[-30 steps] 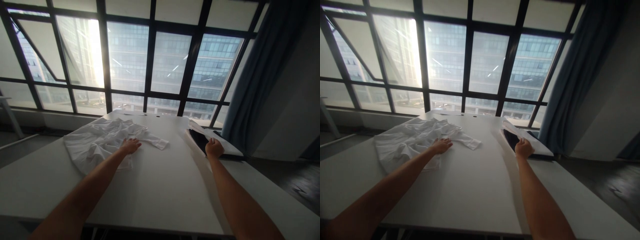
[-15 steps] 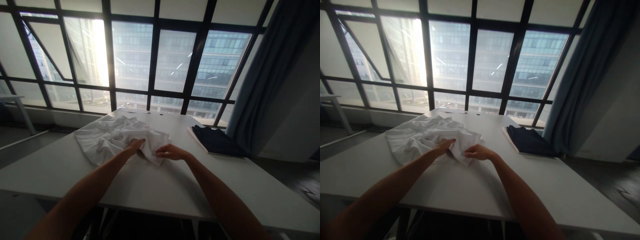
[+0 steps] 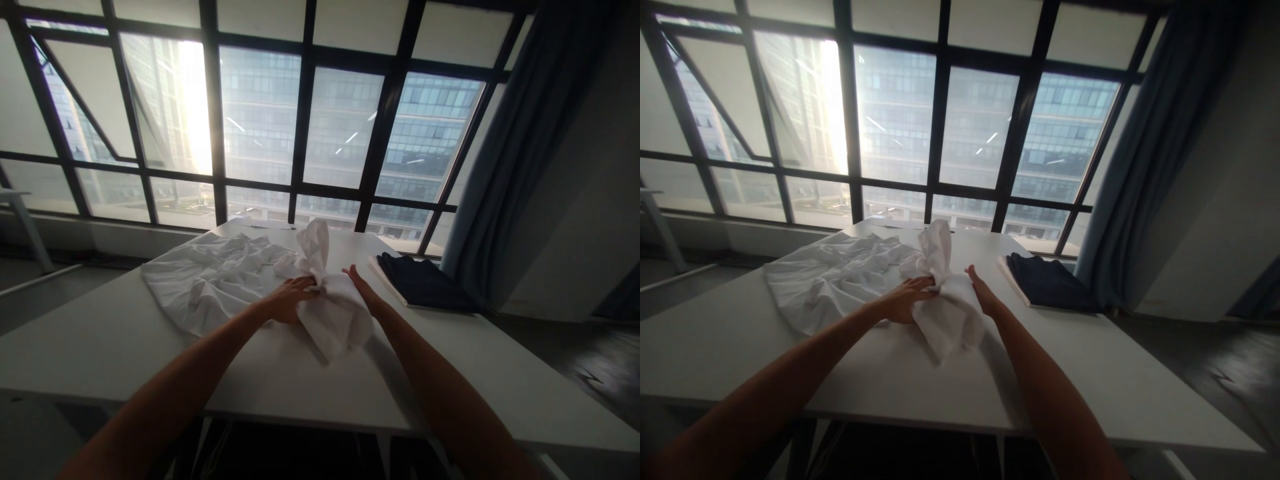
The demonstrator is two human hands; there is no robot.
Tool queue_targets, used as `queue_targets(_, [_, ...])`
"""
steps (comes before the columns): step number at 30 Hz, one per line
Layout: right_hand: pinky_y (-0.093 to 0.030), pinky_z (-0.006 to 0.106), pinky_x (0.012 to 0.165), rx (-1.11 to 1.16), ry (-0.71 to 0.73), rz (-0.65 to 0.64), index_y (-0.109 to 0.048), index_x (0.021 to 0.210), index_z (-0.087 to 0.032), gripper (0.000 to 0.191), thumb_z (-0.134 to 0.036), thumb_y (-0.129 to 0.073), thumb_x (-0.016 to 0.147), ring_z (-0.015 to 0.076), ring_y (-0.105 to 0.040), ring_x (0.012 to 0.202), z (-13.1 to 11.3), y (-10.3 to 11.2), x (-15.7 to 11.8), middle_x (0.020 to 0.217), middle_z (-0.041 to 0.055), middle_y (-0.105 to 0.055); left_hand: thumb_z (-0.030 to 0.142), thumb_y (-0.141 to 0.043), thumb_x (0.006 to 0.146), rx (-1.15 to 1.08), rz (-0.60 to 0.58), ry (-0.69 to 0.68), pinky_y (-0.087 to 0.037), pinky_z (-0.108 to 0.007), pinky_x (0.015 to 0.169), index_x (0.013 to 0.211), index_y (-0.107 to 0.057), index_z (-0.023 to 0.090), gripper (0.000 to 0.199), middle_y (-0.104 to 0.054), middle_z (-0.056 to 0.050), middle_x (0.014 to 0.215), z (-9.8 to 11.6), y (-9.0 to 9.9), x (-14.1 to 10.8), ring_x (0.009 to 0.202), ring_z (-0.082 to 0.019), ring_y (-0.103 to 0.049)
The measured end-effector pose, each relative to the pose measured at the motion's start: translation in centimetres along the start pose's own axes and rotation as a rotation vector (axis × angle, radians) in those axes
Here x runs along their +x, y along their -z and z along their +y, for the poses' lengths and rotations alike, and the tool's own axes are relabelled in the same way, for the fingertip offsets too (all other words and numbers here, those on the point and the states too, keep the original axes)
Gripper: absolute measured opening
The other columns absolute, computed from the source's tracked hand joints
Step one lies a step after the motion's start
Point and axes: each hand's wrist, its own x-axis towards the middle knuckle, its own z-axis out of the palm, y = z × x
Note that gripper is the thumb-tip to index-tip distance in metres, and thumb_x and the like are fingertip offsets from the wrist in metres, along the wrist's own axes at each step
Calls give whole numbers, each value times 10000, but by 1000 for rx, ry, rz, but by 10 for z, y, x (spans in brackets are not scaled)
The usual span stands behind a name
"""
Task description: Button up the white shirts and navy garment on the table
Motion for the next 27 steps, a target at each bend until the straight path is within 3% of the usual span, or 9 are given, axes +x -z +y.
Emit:
queue_targets(3, [-560,343,686,-14,-45,5,-578,1230,-217,676,-386,-846,633,244,-662,784,4,-1,0,901,41,-698,471,-827,617,-201,-113,60,-261,-451,1167,1399,-546,250,859,-333,-115,1566,-3,0,0,1429,-370,-294])
queue_targets(6, [-534,313,609,-27,-17,-32,-605,1096,-222,614,-267,-855,538,206,-631,674,7,0,0,783,-11,-672,529,-673,786,-372,-69,167,-379,-373,1097,1307,-618,217,610,-480,-108,1471,-13,-1,1,1333,-303,-459])
queue_targets(10, [-500,260,572,54,25,-133,-608,868,-198,426,-325,-857,546,165,-608,628,0,5,-1,721,-28,-648,434,-580,876,-350,250,514,-496,-347,946,1180,-639,170,407,-692,-87,1141,-27,-8,4,1052,-242,-642])
queue_targets(12, [-479,235,548,89,-21,-246,-620,781,-170,388,-435,-839,600,146,-595,597,-7,15,-3,687,-10,-639,337,-637,838,-287,382,629,-505,-358,935,1220,-602,172,417,-690,-81,1153,-34,-10,3,1050,-247,-645])
queue_targets(15, [-447,224,471,-26,-195,-540,-682,804,-126,511,-616,-754,674,137,-579,509,-13,38,-7,630,29,-634,235,-610,848,-201,487,677,-462,-372,1016,1235,-599,181,392,-657,-89,1253,-42,-8,-1,1156,-254,-607])
queue_targets(17, [-414,217,407,-189,-282,-608,-704,909,-110,605,-683,-694,718,139,-561,438,-11,53,-7,573,34,-622,205,-574,858,-157,494,667,-434,-375,1058,1223,-618,168,369,-648,-95,1278,-45,-6,-4,1199,-255,-583])
queue_targets(20, [-417,203,391,-347,-226,-349,-683,928,-129,569,-655,-734,718,136,-577,438,1,58,-2,582,40,-639,115,-509,824,-117,459,616,-414,-364,1093,1221,-639,162,421,-649,-81,1283,-46,-7,-4,1217,-235,-574])
queue_targets(23, [-450,200,410,-340,-80,-47,-621,953,-178,551,-518,-877,604,135,-612,505,17,42,7,759,46,-697,51,-457,758,-144,430,527,-420,-357,1094,1228,-654,186,527,-659,-49,1275,-45,-9,-3,1201,-216,-588])
queue_targets(27, [-478,208,426,-233,-5,63,-522,999,-203,577,-497,-861,636,163,-652,582,30,2,14,839,49,-691,50,-446,712,-300,397,377,-464,-353,1042,1221,-666,169,567,-682,-55,1236,-38,-9,0,1137,-221,-626])
